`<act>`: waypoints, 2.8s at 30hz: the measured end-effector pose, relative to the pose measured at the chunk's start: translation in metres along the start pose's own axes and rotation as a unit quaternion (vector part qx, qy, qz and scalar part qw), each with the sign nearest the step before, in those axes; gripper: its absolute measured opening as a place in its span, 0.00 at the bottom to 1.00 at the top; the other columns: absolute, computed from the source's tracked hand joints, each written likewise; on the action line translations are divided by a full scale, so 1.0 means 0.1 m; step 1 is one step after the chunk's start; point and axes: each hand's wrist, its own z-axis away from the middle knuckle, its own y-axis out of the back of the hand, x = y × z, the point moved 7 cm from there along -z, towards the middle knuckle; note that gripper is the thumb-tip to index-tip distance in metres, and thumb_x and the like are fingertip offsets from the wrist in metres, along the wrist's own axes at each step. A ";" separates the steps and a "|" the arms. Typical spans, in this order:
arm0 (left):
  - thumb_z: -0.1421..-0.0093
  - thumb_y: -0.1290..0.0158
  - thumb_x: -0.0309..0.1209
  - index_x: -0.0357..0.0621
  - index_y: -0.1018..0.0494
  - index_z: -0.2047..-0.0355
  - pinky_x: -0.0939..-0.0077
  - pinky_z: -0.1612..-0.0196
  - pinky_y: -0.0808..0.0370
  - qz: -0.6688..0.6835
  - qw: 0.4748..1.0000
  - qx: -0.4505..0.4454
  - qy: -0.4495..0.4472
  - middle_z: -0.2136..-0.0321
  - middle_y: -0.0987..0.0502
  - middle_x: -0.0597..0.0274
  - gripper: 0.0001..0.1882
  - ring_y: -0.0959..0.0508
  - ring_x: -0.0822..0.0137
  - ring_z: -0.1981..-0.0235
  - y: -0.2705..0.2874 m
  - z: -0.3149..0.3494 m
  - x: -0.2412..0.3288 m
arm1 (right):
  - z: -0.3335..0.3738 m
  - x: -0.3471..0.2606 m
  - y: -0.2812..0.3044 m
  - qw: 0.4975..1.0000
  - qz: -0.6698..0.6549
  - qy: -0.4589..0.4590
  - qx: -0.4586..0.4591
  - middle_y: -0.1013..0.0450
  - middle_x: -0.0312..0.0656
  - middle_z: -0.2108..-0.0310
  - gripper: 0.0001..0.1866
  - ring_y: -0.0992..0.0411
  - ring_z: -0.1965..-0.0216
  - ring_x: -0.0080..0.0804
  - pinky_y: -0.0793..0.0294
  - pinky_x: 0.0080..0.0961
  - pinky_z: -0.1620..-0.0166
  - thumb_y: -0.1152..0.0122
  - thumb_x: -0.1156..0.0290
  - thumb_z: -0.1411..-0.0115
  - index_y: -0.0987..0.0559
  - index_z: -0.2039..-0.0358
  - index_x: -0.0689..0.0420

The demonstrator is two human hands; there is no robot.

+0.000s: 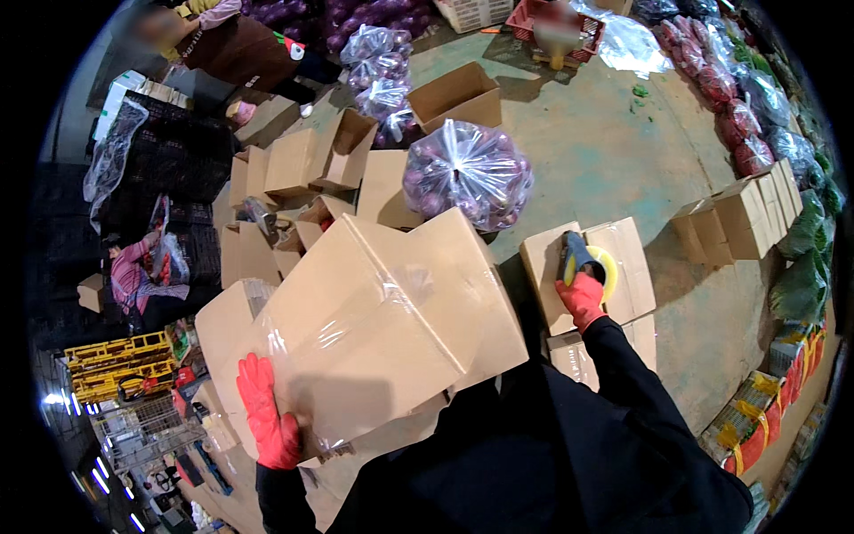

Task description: The person assembles cardboard boxes by folding the flaps and applying clear adhesive tape using a tape dispenser. They handle multiple boxes one at a time, stacking the completed boxes to the side.

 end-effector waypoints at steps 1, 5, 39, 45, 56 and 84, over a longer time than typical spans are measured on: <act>0.41 0.61 0.58 0.39 0.49 0.35 0.54 0.33 0.64 -0.005 1.000 -0.001 -0.011 0.35 0.51 0.44 0.43 0.54 0.46 0.33 0.00 -0.02 0.03 | 0.03 -0.12 0.09 0.999 0.020 -0.041 0.021 0.24 0.52 0.64 0.35 0.25 0.62 0.48 0.28 0.38 0.58 0.41 0.39 0.52 0.24 0.61 0.63; 0.49 0.48 0.44 0.39 0.49 0.35 0.52 0.33 0.65 -0.033 0.999 -0.007 -0.039 0.34 0.53 0.43 0.44 0.56 0.44 0.33 0.07 0.02 0.19 | 0.43 -1.36 1.20 0.909 -0.351 0.194 0.109 0.28 0.53 0.53 0.29 0.32 0.49 0.48 0.35 0.34 0.46 0.44 0.52 0.42 0.29 0.49 0.62; 0.37 0.60 0.57 0.51 0.52 0.34 0.61 0.35 0.48 0.688 0.619 0.368 0.087 0.37 0.44 0.50 0.38 0.41 0.57 0.37 -0.05 -0.22 -1.28 | 0.98 -3.81 2.32 0.513 -0.725 0.361 -0.286 0.37 0.49 0.43 0.23 0.40 0.39 0.43 0.43 0.35 0.35 0.54 0.83 0.41 0.35 0.44 0.66; 0.45 0.41 0.29 0.36 0.37 0.44 0.68 0.43 0.35 0.113 0.758 0.498 0.406 0.46 0.32 0.48 0.30 0.32 0.57 0.44 -1.05 1.50 -2.50 | 1.01 -2.90 1.08 0.699 -0.581 0.174 -0.379 0.24 0.44 0.58 0.16 0.25 0.58 0.36 0.25 0.28 0.53 0.45 0.72 0.40 0.26 0.52 0.63; 0.51 0.41 0.50 0.23 0.30 0.56 0.64 0.51 0.30 0.341 0.592 0.298 0.667 0.58 0.24 0.39 0.36 0.25 0.51 0.53 -2.96 3.40 -2.72 | 1.47 -2.92 0.58 0.795 -0.411 0.107 -0.434 0.24 0.43 0.58 0.12 0.24 0.60 0.34 0.25 0.26 0.55 0.47 0.73 0.39 0.25 0.56 0.60; 0.38 0.58 0.19 0.32 0.32 0.48 0.70 0.53 0.26 0.657 0.672 0.296 0.171 0.59 0.23 0.48 0.17 0.21 0.61 0.61 -0.83 1.78 -1.03 | 3.18 -4.94 -0.15 0.775 -0.237 0.332 -0.483 0.26 0.37 0.74 0.21 0.28 0.73 0.24 0.31 0.20 0.69 0.37 0.57 0.44 0.23 0.62 0.64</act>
